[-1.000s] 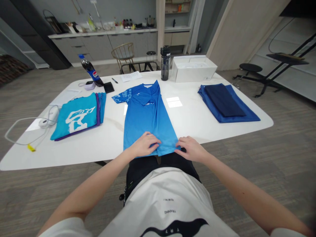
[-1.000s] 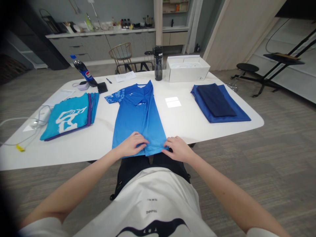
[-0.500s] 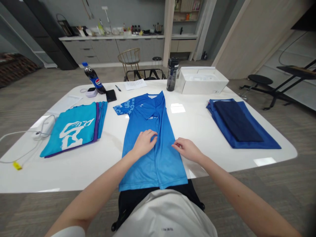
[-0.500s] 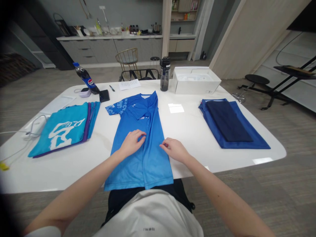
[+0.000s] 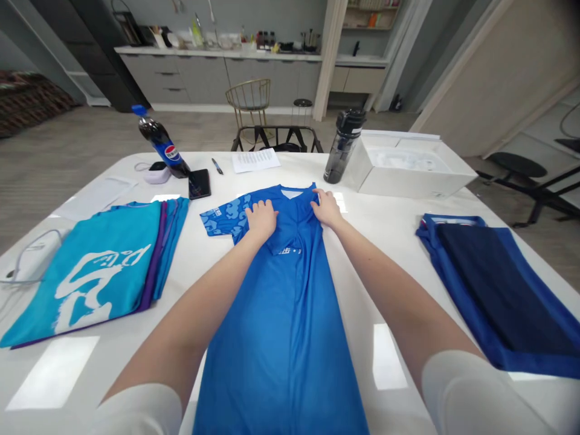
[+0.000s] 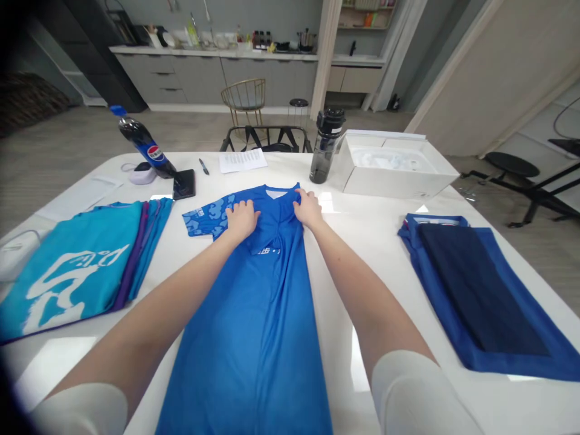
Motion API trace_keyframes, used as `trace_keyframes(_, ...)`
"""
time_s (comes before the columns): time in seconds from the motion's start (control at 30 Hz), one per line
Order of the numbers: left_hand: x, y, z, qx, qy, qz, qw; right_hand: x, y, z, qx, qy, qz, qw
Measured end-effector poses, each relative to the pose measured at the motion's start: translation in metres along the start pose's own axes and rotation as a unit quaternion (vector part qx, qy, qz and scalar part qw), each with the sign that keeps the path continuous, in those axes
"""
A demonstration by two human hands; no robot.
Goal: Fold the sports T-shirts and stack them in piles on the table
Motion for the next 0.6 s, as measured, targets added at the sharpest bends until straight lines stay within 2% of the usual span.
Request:
trace_keyframes(0.1, 0.007, 0.007, 0.009, -0.007, 0.006, 0.023, 1.0, 0.009, 0.003, 0.036, -0.017, 0.008, -0.067, 0.998)
trace_keyframes(0.2, 0.01, 0.017, 0.013, -0.007, 0.017, 0.025, 1.0, 0.015, -0.002, 0.053, -0.053, 0.0, -0.104, 0.993)
trace_keyframes(0.3, 0.008, 0.026, 0.015, 0.01, 0.015, 0.006, 1.0, 0.015, -0.008, 0.06, -0.086, -0.039, -0.092, 0.991)
trace_keyframes(0.47, -0.006, 0.039, 0.028, 0.056, -0.013, -0.035, 0.998, 0.011, -0.006, 0.066, -0.08, -0.109, -0.053, 0.989)
trace_keyframes(0.6, -0.009, 0.052, 0.037, 0.047, -0.015, -0.021, 0.999, 0.017, 0.001, 0.063, -0.076, -0.099, -0.099, 0.987)
Point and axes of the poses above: each hand's wrist, its own z-axis towards the middle knuckle, its own x-axis out of the palm, y = z × x, the point moved 3 cm from there along z, towards the middle knuckle, and after that the axes turned 4 degrees about x, right-handed, at the moved point
